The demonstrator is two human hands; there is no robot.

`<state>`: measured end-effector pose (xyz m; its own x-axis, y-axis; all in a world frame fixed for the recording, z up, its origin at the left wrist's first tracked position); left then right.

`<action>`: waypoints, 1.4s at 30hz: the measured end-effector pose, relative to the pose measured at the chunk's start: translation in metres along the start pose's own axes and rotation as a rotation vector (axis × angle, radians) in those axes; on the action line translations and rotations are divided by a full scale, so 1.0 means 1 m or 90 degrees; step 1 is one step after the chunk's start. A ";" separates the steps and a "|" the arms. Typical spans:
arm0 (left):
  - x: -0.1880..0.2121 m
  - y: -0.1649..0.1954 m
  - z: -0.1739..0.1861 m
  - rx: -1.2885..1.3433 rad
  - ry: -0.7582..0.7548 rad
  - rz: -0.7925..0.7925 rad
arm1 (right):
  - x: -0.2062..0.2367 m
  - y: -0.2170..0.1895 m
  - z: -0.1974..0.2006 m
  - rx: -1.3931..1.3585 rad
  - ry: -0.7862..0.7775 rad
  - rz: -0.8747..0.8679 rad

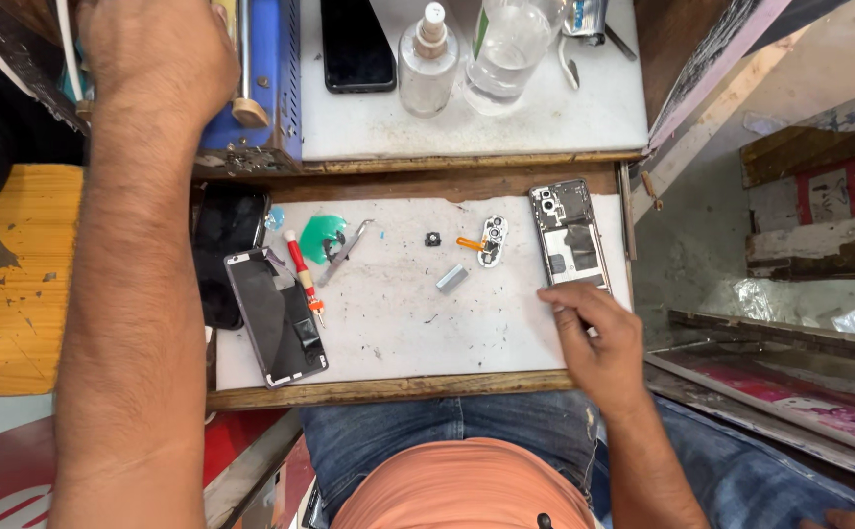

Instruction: The person handles a smartphone back cover and a camera module assembly. They use a small orange tool to scrape residue from the camera module and then use tweezers to remove small pieces. The person places the camera module on the table and picks up the back cover again.

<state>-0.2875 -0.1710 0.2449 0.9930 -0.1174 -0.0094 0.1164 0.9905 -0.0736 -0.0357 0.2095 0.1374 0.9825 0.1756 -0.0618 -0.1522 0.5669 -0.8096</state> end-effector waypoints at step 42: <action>0.008 -0.010 -0.013 -0.038 -0.028 0.000 | -0.024 -0.001 -0.056 -0.364 -0.191 -0.021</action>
<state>-0.2810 -0.1827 0.2328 0.9930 -0.1128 0.0344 0.1164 0.9843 -0.1329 -0.0532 0.1589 0.1072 0.9005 0.4295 0.0675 0.0400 0.0728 -0.9965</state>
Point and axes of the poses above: each hand's wrist, its own x-axis away from the middle knuckle, its own z-axis out of the back of the hand, y = z × x, the point moved 5 cm from there along -x, towards the middle knuckle, and after that the axes turned 15 degrees about -y, right-handed, at the moved point
